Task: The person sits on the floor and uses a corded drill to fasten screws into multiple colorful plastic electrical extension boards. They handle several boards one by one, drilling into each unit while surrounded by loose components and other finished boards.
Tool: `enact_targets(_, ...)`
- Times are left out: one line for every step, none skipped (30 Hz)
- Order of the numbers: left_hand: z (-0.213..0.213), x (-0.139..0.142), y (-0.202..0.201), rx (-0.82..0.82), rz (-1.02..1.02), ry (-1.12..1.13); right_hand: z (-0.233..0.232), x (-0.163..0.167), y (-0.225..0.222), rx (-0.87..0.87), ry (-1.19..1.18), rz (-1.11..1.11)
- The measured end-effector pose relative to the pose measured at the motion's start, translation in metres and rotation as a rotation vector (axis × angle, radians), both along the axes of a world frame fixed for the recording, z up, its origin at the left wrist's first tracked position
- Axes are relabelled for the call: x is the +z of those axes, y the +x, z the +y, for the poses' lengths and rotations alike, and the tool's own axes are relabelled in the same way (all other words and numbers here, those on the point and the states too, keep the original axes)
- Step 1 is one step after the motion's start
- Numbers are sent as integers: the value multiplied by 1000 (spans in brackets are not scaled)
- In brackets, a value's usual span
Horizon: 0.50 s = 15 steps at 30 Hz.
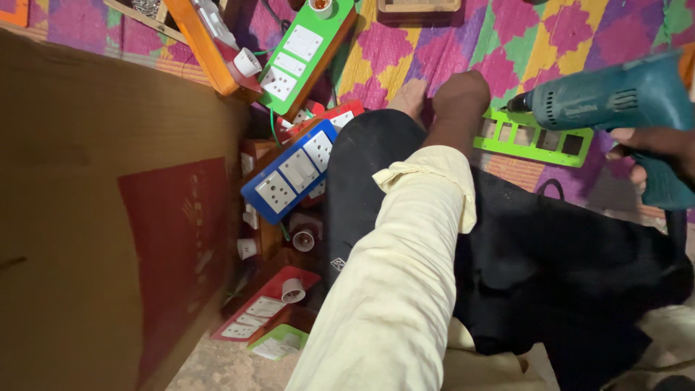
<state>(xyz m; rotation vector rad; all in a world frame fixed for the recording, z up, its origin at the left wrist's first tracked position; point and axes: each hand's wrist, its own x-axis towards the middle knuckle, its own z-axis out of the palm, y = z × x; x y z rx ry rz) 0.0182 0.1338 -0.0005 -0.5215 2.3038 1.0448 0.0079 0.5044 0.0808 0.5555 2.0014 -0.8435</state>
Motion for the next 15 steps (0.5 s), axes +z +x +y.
enact_targets(-1, 0, 0, -28, 11, -3, -5, 7, 4, 13, -30, 1)
enact_targets(-3, 0, 0, -41, 31, 5, -11, 12, 8, 32, -51, 0)
enact_targets(-4, 1, -1, -56, 50, 14, -15, 17, 16, 26, -85, 21)
enact_targets(-5, 0, -1, -73, 70, 24, -18, 21, 25, 7, -103, 88)
enact_targets(-5, 0, 0, -151, 95, 75, -17, 25, 40, -12, -127, 188)
enact_targets(-6, -1, 1, -229, 121, 126, -15, 29, 56, -34, -156, 303)
enact_targets(-5, -3, 4, -310, 150, 179, -15, 31, 64, -73, -159, 313)
enact_targets(-4, -5, 6, -329, 159, 116, -13, 35, 75, -101, -159, 326)
enact_targets(-3, -6, 8, -349, 171, 55, -17, 33, 82, -175, -137, 257)
enact_targets(1, -7, 7, -375, 198, -3, -23, 33, 92, -146, -289, 314)
enact_targets(-1, -9, 8, -477, 324, -83, -22, 42, 95, -116, -433, 390)
enact_targets(0, -9, 8, -533, 391, -128, -20, 55, 121, -190, -409, 566)
enact_targets(-2, -9, 7, -533, 377, -81, -29, 58, 127, -308, -356, 579)
enact_targets(-4, -8, 4, -637, 281, -116, -31, 69, 138, -30, -206, 720)
enact_targets(-6, -8, 5, -687, 306, -185, -35, 75, 138, 248, -40, 833)
